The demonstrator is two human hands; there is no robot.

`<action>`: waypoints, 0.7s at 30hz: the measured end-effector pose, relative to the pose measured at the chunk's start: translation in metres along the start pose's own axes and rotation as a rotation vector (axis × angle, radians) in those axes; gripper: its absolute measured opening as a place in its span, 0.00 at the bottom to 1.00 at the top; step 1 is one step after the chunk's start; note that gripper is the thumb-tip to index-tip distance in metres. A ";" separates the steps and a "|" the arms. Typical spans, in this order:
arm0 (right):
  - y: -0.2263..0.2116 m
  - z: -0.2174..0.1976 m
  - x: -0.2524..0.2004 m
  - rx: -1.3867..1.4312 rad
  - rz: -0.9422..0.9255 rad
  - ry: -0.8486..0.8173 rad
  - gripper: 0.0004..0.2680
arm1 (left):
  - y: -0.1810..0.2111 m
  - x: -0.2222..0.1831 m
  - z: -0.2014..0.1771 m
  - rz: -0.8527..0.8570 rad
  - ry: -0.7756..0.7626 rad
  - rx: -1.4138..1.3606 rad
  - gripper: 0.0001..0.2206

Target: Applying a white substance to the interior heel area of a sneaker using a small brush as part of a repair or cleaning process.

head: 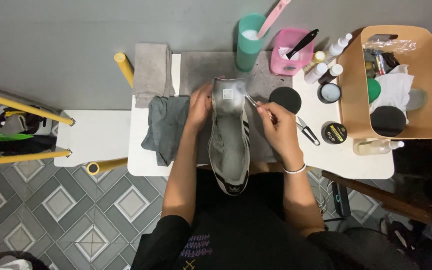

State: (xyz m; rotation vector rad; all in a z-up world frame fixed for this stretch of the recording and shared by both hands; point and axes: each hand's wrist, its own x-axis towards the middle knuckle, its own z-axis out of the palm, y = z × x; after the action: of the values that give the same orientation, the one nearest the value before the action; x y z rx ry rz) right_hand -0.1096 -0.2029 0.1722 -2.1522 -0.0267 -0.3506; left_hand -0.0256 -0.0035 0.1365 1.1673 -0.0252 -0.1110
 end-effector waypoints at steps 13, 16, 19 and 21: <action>-0.025 0.020 0.022 -0.062 -0.221 -0.004 0.03 | -0.142 0.044 -0.070 0.145 -0.184 -0.108 0.14; -0.031 0.021 0.018 -0.110 -0.326 -0.005 0.03 | -0.141 0.041 -0.074 0.193 -0.214 -0.001 0.15; -0.035 0.012 0.017 -0.119 -0.334 0.052 0.02 | -0.143 0.047 -0.076 0.228 -0.153 -0.016 0.15; -0.025 0.008 0.012 -0.100 -0.316 0.013 0.01 | -0.146 0.045 -0.079 0.206 -0.102 -0.013 0.13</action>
State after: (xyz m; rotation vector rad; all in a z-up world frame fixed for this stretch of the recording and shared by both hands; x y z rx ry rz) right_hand -0.0996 -0.1833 0.1916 -2.2461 -0.3514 -0.5573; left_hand 0.0145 0.0077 -0.0307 1.1384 -0.2337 0.0117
